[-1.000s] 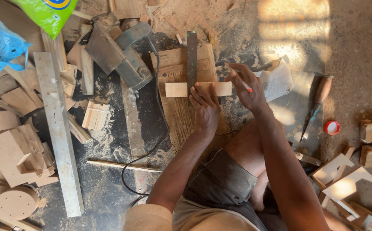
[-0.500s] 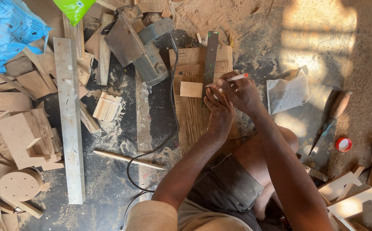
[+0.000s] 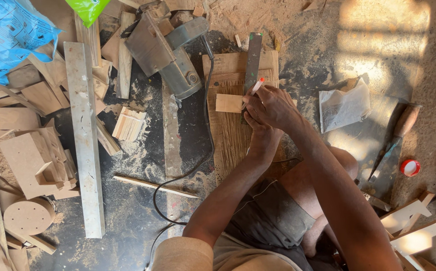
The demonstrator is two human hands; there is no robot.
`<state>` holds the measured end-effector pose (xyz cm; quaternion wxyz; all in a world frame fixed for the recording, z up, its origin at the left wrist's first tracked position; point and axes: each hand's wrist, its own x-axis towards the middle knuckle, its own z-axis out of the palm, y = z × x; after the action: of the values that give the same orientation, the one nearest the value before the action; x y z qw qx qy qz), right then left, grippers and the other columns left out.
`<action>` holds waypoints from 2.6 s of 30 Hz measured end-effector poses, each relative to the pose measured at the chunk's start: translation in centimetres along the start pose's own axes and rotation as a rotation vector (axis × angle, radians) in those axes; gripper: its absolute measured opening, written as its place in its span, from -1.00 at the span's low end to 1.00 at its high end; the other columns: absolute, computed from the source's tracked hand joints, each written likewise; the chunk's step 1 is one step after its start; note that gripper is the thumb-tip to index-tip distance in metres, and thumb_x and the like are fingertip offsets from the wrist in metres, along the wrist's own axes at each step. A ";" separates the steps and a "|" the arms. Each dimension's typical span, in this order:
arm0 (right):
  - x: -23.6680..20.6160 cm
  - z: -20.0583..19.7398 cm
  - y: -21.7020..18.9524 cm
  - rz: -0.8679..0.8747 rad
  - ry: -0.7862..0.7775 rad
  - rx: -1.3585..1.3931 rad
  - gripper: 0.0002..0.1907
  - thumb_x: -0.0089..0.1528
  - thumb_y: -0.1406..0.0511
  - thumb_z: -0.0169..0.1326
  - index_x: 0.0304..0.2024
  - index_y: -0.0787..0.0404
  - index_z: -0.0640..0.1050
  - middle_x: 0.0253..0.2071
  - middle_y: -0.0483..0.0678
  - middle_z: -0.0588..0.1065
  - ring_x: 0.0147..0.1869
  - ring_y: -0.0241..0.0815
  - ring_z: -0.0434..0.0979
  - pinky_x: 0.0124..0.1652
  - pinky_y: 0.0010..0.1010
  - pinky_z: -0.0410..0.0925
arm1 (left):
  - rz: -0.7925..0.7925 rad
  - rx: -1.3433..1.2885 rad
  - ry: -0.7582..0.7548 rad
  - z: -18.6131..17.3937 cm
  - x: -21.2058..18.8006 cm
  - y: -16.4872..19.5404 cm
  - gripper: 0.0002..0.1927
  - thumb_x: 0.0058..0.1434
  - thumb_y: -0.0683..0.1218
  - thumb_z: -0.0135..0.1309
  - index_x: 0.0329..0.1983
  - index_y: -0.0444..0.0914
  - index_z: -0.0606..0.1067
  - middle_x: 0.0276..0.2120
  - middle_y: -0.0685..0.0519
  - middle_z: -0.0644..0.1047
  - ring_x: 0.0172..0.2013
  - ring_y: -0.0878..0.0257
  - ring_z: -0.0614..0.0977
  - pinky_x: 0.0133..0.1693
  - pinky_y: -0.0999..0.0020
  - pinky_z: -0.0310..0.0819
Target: The person sits on the workshop floor, measures and marks wooden strips with a tape measure, ruler, try square and pencil, cuts pieces to length with a jigsaw, and fits the cut pieces together into small wooden frames.
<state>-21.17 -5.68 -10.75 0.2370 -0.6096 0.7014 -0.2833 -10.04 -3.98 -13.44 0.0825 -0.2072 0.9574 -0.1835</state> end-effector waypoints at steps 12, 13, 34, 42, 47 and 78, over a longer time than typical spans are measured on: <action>1.6 1.5 0.1 0.121 -0.134 -0.346 -0.73 0.33 0.18 0.18 -0.13 0.27 0.57 -0.50 0.02 0.53 -0.46 -0.08 0.55 -0.52 -0.16 0.43 | 0.067 -0.124 -0.065 0.1 -0.2 0.1 -0.49 0.17 0.03 0.23 0.11 -0.34 0.52 -0.03 -0.24 0.60 0.00 -0.15 0.67 -0.01 -0.16 0.64; 1.6 1.5 0.4 0.066 -0.091 -0.348 -0.77 0.31 0.22 0.17 -0.13 0.27 0.56 -0.48 0.00 0.54 -0.38 -0.08 0.57 -0.50 -0.18 0.45 | 0.075 -0.120 -0.074 0.0 -0.2 -0.1 -0.50 0.19 0.03 0.23 0.10 -0.36 0.53 -0.03 -0.26 0.60 0.00 -0.17 0.66 0.00 -0.18 0.64; 2.5 2.0 0.9 0.118 -0.087 -0.280 -0.65 0.47 0.09 -0.01 -0.04 0.26 0.50 -0.58 -0.04 0.48 -0.51 -0.18 0.48 -0.37 -0.23 0.37 | 0.153 -0.065 -0.125 0.9 -0.1 0.1 -0.39 0.17 0.17 0.22 0.06 -0.40 0.53 -0.13 -0.30 0.63 -0.09 -0.16 0.70 -0.03 -0.22 0.60; 2.1 2.0 1.2 0.101 -0.053 -0.267 -0.63 0.41 0.08 -0.02 -0.06 0.28 0.49 -0.59 -0.03 0.45 -0.63 -0.24 0.43 -0.66 -0.31 0.30 | 0.116 -0.048 -0.092 0.1 -0.1 -0.4 -0.43 0.15 0.13 0.24 0.04 -0.39 0.54 -0.09 -0.31 0.63 -0.04 -0.16 0.69 -0.02 -0.19 0.59; 1.8 2.1 0.7 0.176 -0.176 -0.112 -0.69 0.46 0.15 -0.05 -0.09 0.28 0.49 -0.65 -0.12 0.42 -0.69 -0.25 0.34 -0.61 -0.30 0.29 | 0.153 -0.105 -0.129 0.0 -0.3 -0.3 -0.51 0.13 0.09 0.26 -0.02 -0.36 0.58 -0.17 -0.22 0.64 -0.10 -0.09 0.71 0.03 -0.24 0.58; -9.1 -4.5 0.6 0.284 0.571 0.141 -0.85 0.46 0.37 0.05 0.00 0.38 0.51 -0.23 0.16 0.62 -0.28 -0.14 0.69 -0.43 -0.46 0.57 | -0.043 -0.194 0.100 2.3 -1.4 0.3 -0.38 0.28 -0.17 0.19 0.39 -0.35 0.31 0.24 -0.51 0.35 0.17 -0.34 0.51 0.06 -0.06 0.56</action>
<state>-23.33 3.91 -7.98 0.1094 -0.3836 0.7964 -0.4546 -8.34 -3.83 -15.51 0.0100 -0.2255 0.9689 -0.1018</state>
